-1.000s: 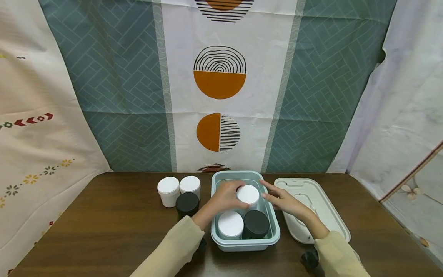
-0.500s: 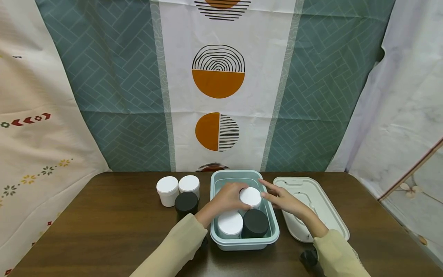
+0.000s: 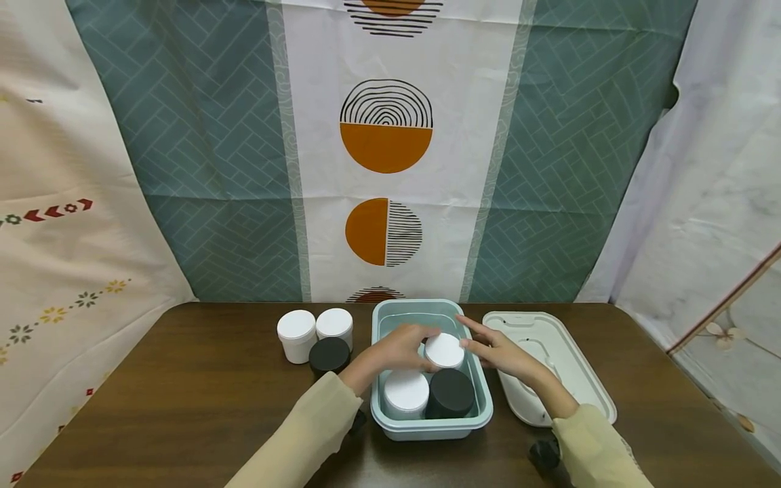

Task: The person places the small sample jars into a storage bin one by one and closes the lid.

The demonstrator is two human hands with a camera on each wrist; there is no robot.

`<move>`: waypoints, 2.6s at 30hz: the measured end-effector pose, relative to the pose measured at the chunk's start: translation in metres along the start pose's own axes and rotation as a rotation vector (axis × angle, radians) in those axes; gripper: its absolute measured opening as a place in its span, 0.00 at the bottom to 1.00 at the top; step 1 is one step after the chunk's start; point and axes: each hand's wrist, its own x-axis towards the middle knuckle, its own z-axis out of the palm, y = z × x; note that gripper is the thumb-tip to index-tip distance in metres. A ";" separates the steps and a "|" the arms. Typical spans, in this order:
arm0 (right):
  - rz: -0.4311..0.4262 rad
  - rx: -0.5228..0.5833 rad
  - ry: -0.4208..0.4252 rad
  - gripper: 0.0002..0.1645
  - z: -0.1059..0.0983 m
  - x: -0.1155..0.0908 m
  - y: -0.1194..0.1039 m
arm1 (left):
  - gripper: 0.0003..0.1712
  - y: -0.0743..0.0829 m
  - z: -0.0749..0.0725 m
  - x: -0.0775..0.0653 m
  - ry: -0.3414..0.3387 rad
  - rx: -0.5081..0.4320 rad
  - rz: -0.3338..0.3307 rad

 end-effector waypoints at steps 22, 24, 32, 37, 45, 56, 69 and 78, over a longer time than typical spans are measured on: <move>-0.015 0.013 -0.001 0.38 0.001 0.000 0.002 | 0.30 -0.005 -0.018 -0.026 0.021 -0.070 0.009; -0.016 0.009 0.003 0.38 0.001 0.000 0.002 | 0.30 -0.007 -0.022 -0.032 0.045 -0.072 0.010; -0.019 -0.004 0.014 0.38 0.003 -0.001 0.001 | 0.29 -0.017 -0.038 -0.061 0.148 -0.137 -0.015; -0.022 -0.016 0.015 0.38 0.002 -0.001 0.003 | 0.30 -0.024 -0.047 -0.081 0.226 -0.172 0.006; -0.017 -0.021 0.018 0.38 0.002 -0.001 0.003 | 0.30 -0.042 -0.051 -0.107 0.352 -0.155 -0.027; -0.006 -0.008 0.023 0.38 0.004 0.001 0.005 | 0.31 -0.061 -0.046 -0.130 0.466 -0.168 -0.134; 0.002 -0.021 0.024 0.37 0.002 0.000 0.004 | 0.35 -0.074 -0.039 -0.135 0.476 -0.140 -0.203; 0.002 -0.004 0.030 0.38 0.003 0.001 0.003 | 0.39 -0.077 -0.033 -0.133 0.468 -0.094 -0.250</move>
